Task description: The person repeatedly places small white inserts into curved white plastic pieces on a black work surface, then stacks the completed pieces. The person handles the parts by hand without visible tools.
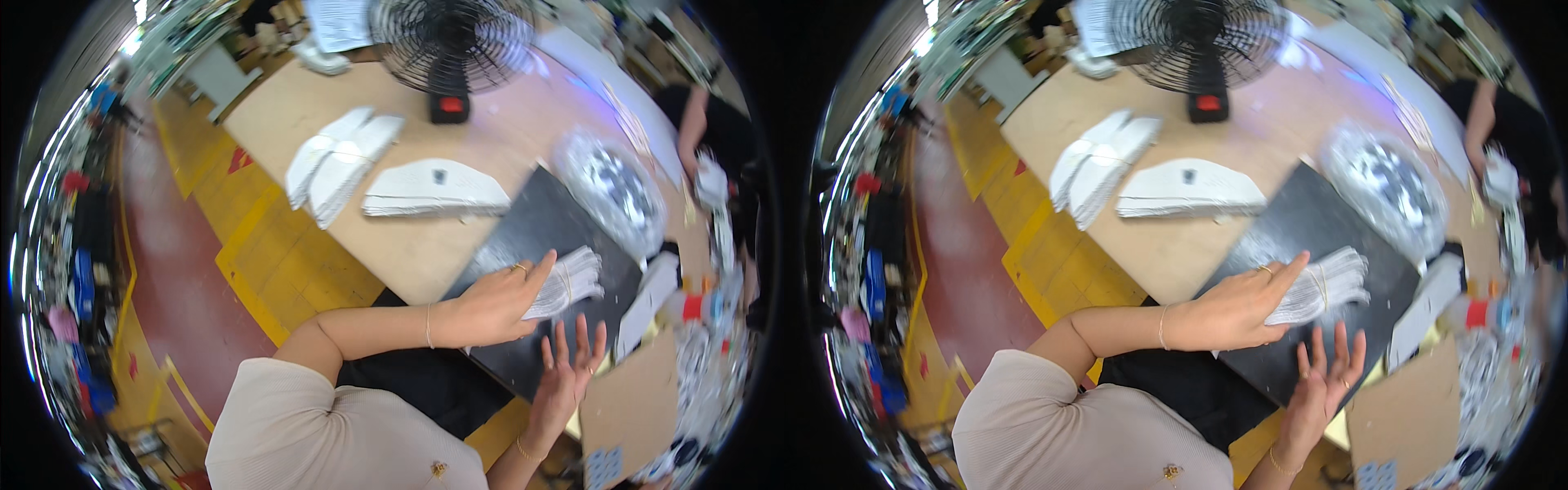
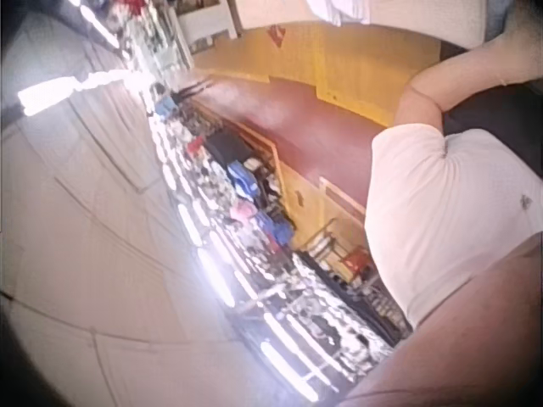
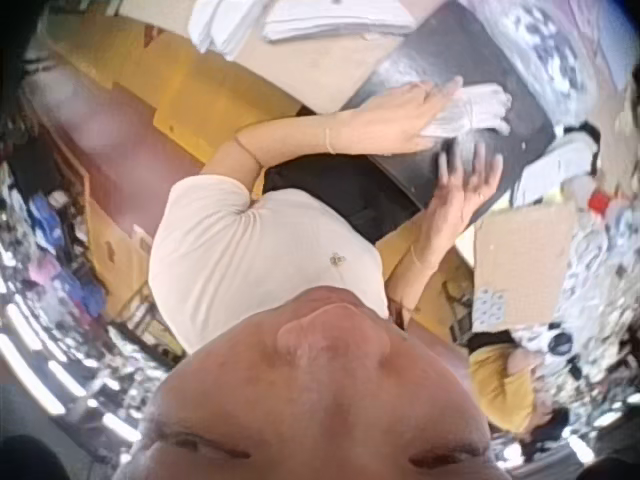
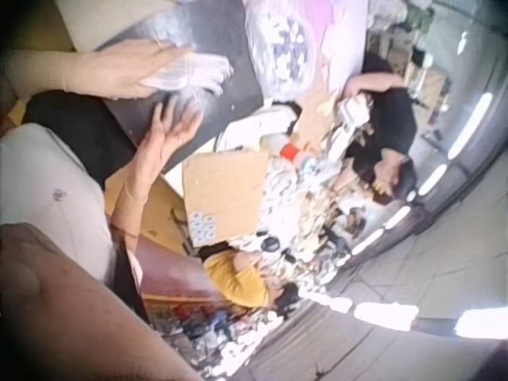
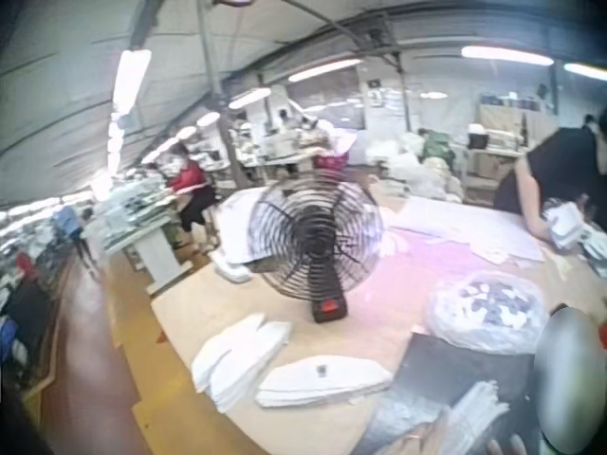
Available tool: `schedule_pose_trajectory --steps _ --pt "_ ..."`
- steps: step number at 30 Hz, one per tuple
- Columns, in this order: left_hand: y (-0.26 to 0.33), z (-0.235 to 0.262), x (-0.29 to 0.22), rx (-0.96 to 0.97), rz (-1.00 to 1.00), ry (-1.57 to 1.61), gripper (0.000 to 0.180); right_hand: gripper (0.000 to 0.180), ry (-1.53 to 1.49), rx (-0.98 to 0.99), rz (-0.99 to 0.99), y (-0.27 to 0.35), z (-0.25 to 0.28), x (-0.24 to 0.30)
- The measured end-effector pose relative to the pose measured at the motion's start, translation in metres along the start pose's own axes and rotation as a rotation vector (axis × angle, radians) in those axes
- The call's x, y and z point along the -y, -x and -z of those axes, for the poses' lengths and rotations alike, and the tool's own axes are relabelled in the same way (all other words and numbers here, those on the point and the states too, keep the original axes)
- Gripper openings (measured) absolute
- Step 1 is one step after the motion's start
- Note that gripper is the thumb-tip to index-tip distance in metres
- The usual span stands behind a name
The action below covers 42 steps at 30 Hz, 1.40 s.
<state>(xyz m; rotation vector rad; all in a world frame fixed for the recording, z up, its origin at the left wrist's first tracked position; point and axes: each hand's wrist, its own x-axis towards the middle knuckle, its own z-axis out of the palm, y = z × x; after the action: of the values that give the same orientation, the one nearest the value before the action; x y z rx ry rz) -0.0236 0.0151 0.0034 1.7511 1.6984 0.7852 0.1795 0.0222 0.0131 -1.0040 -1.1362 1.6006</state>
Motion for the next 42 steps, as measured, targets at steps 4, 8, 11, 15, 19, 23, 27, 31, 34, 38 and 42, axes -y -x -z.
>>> schedule_pose_trajectory --steps 4,8,11,15,19,23,27,31,34,38,42 --pt "0.017 0.051 0.048 0.19 0.191 0.666 0.1 0.06 0.05 0.085 0.009 -0.011 0.005 -0.003" --pt "0.088 0.128 0.086 0.223 0.264 1.05 0.094 0.043 0.101 0.106 -0.02 -0.02 0.007 -0.017" --pt "0.159 0.172 0.112 -0.181 0.243 1.195 0.091 0.035 0.179 0.092 -0.04 -0.029 -0.005 -0.022" --pt "0.182 0.212 0.143 -0.939 0.137 1.118 0.088 0.027 0.296 0.126 -0.023 -0.038 -0.023 -0.028" --pt "0.137 0.273 0.239 -1.194 0.095 0.999 0.061 0.022 0.449 0.173 0.053 -0.047 -0.04 -0.034" --pt "0.107 0.317 0.326 -1.18 0.039 1.203 0.047 0.014 0.582 0.166 0.161 -0.048 -0.038 -0.053" --pt "0.078 0.332 0.367 -1.235 0.046 1.245 0.048 0.014 0.791 0.185 0.313 -0.038 -0.056 -0.043" --pt "0.046 0.342 0.381 -1.354 0.056 1.4 0.042 0.013 0.879 0.155 0.337 -0.039 -0.058 -0.044" --pt "0.029 0.352 0.399 -1.351 -0.01 1.405 0.048 0.013 0.895 0.141 0.335 -0.039 -0.062 -0.041" --pt "-0.001 0.355 0.423 -1.408 0.042 1.337 0.047 0.013 0.877 0.12 0.336 -0.037 -0.064 -0.042" --pt "0.019 0.386 0.471 -1.467 0.295 0.936 0.064 0.014 0.837 0.173 0.336 -0.04 -0.068 -0.047"
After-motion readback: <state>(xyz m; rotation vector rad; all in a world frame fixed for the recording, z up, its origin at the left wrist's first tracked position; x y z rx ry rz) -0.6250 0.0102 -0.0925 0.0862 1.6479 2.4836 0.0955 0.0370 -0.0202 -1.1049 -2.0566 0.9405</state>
